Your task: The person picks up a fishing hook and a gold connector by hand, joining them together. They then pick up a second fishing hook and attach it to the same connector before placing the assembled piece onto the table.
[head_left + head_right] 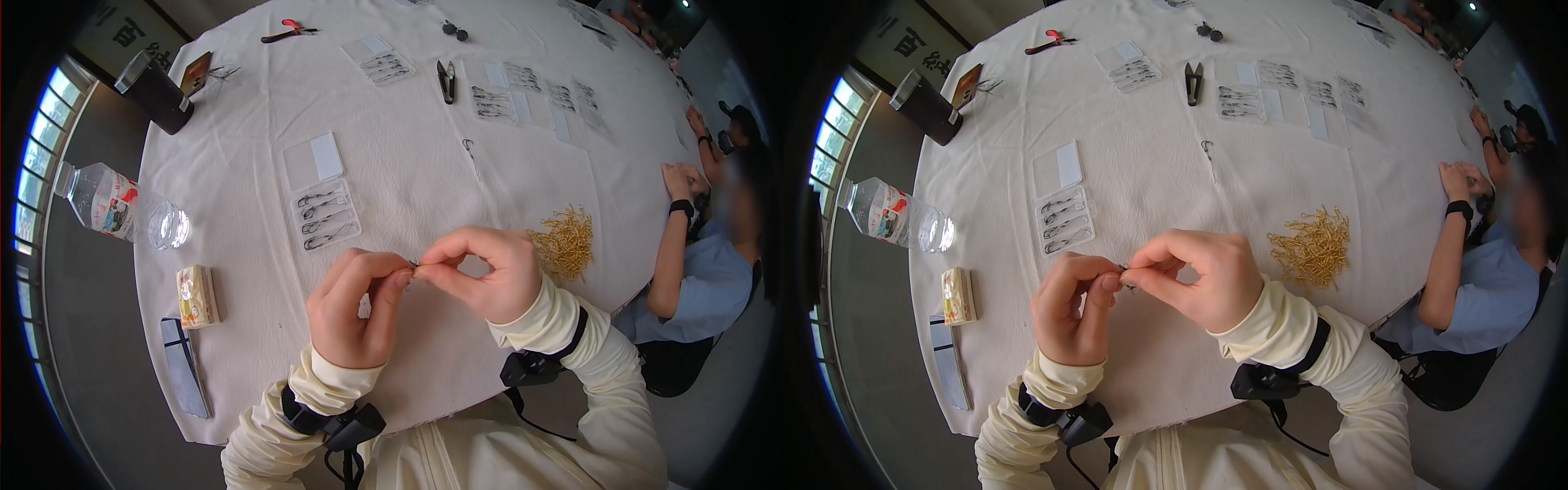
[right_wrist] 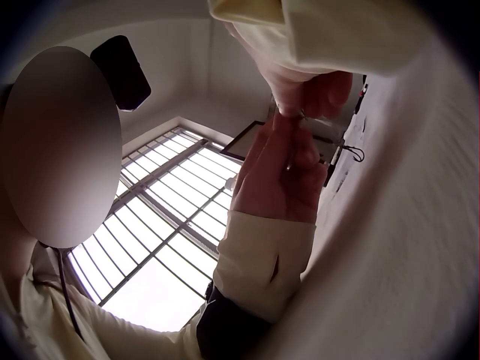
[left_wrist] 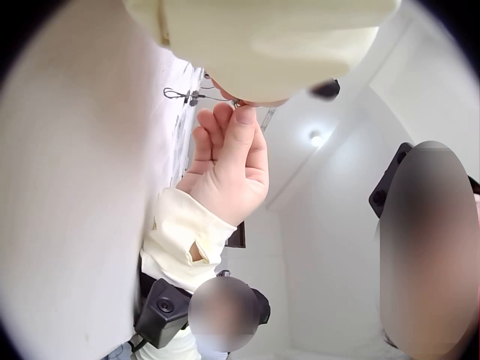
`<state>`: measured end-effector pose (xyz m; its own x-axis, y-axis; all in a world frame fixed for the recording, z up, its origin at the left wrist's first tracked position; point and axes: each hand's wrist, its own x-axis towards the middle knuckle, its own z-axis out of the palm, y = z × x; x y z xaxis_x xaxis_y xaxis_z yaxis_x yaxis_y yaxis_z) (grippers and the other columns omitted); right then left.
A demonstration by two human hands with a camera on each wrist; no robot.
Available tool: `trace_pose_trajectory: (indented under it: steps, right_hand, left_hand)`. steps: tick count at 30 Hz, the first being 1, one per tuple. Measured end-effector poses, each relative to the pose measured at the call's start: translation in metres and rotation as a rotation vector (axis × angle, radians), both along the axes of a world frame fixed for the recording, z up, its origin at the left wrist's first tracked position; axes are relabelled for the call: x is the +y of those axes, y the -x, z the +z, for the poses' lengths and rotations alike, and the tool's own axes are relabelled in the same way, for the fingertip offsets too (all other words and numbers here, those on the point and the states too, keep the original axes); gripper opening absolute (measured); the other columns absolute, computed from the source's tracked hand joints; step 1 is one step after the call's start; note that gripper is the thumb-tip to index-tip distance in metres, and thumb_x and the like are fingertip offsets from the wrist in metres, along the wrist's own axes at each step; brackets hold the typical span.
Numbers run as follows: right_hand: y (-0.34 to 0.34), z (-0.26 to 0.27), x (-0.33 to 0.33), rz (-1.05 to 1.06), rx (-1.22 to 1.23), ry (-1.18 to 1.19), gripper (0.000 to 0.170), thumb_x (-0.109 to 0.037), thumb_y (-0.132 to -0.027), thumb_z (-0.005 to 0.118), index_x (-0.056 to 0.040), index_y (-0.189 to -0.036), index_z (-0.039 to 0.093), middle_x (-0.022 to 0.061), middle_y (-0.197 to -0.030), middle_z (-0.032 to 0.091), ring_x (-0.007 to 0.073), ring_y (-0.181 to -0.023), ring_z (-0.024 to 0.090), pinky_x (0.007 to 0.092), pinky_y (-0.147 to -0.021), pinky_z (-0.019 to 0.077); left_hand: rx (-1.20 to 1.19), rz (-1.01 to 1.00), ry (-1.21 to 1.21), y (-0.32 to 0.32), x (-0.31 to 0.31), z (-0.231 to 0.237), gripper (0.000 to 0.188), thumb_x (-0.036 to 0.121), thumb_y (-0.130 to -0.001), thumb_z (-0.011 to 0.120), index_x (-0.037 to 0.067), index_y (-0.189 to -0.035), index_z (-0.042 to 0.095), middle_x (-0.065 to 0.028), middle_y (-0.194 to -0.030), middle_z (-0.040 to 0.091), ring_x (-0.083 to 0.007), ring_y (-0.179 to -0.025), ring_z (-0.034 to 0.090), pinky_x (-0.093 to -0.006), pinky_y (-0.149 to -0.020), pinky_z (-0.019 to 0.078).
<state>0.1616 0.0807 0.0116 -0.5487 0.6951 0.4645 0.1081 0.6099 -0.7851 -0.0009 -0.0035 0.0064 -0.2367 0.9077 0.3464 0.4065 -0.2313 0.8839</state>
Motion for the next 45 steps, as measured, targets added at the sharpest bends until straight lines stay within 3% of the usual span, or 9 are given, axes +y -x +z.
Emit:
trace_pose_trajectory:
  steps: [8,10,15,17,23,26,28,31,45]
  right_hand:
    - [-0.002,0.003,0.001,0.095,0.039,0.551,0.012,-0.008,-0.084,0.076,0.0005,-0.088,0.068,0.0045,-0.077,0.07,0.0081,-0.066,0.065,0.0217,-0.059,0.0518]
    - [-0.001,0.004,0.003,0.133,0.085,0.838,0.016,-0.011,-0.085,0.077,-0.0001,-0.085,0.065,0.0031,-0.074,0.068,0.0073,-0.065,0.063,0.021,-0.059,0.0504]
    - [-0.002,-0.007,0.011,0.194,0.172,0.792,0.021,-0.018,-0.091,0.071,-0.0019,-0.085,0.059,-0.0009,-0.07,0.06,0.0049,-0.061,0.056,0.0201,-0.057,0.0463]
    - [-0.002,-0.008,0.012,0.211,0.232,0.796,0.021,-0.019,-0.093,0.068,-0.0026,-0.085,0.057,-0.0016,-0.07,0.058,0.0044,-0.061,0.054,0.0198,-0.057,0.045]
    - [-0.005,-0.008,0.013,0.242,0.056,0.745,0.014,-0.015,-0.096,0.058,-0.002,-0.091,0.06,-0.0004,-0.075,0.059,0.005,-0.06,0.052,0.0202,-0.055,0.0428]
    - [-0.008,0.0,0.016,0.276,-0.021,0.884,0.018,-0.017,-0.097,0.058,-0.0002,-0.099,0.064,-0.0002,-0.075,0.059,0.0048,-0.059,0.051,0.02,-0.054,0.0416]
    - [-0.008,0.006,0.019,0.358,-0.117,1.111,0.024,-0.02,-0.097,0.058,0.0002,-0.105,0.067,0.0001,-0.074,0.06,0.0047,-0.057,0.051,0.0197,-0.052,0.0406]
    - [-0.005,0.005,0.015,0.372,-0.081,1.232,0.027,-0.023,-0.097,0.058,-0.0003,-0.107,0.068,-0.0001,-0.073,0.059,0.0049,-0.055,0.05,0.0193,-0.051,0.0383]
    - [-0.006,-0.011,0.016,0.371,0.223,1.334,0.016,-0.017,-0.093,0.065,-0.0018,-0.098,0.065,-0.0013,-0.071,0.057,0.0045,-0.055,0.047,0.0192,-0.05,0.0359]
  left_hand:
    - [-0.144,-0.119,0.119,0.005,0.0,0.003,0.005,0.003,-0.093,0.062,-0.002,-0.092,0.063,-0.008,-0.082,0.064,-0.014,-0.068,0.061,-0.0251,-0.063,0.0492]
    - [-0.224,-0.136,0.169,0.005,-0.001,0.006,0.008,0.005,-0.095,0.061,-0.002,-0.094,0.062,-0.0066,-0.082,0.064,-0.0126,-0.07,0.061,-0.0248,-0.065,0.0493]
    - [-0.439,-0.188,0.286,0.003,-0.002,0.004,0.013,0.012,-0.099,0.058,0.0,-0.099,0.062,-0.0024,-0.082,0.063,-0.0083,-0.072,0.058,-0.0223,-0.065,0.0471]
    - [-0.641,-0.201,0.361,0.005,-0.001,0.001,0.016,0.018,-0.1,0.057,0.003,-0.1,0.062,-0.0012,-0.086,0.063,-0.0065,-0.072,0.055,-0.0206,-0.064,0.044]
    - [-0.94,-0.227,0.392,0.014,0.003,-0.008,0.012,0.015,-0.101,0.052,0.004,-0.101,0.057,-0.0007,-0.083,0.056,-0.0065,-0.068,0.045,-0.0205,-0.059,0.038]
    - [-1.02,-0.251,0.35,0.017,0.005,-0.01,0.013,0.016,-0.102,0.05,0.005,-0.101,0.057,-0.0003,-0.082,0.055,-0.0065,-0.066,0.042,-0.021,-0.058,0.0366]
    - [-1.011,-0.261,0.343,0.016,0.005,-0.009,0.013,0.016,-0.102,0.049,0.005,-0.101,0.057,0.0,-0.081,0.054,-0.0065,-0.066,0.042,-0.021,-0.059,0.0361]
    - [-0.99,-0.269,0.343,0.015,0.005,-0.005,0.014,0.016,-0.102,0.049,0.005,-0.101,0.056,0.0003,-0.08,0.054,-0.0064,-0.065,0.042,-0.0209,-0.059,0.0354]
    - [-0.923,-0.302,0.332,0.013,0.003,-0.009,0.011,0.016,-0.1,0.057,0.005,-0.099,0.059,-0.0004,-0.082,0.06,-0.0041,-0.065,0.045,-0.0186,-0.056,0.0346]
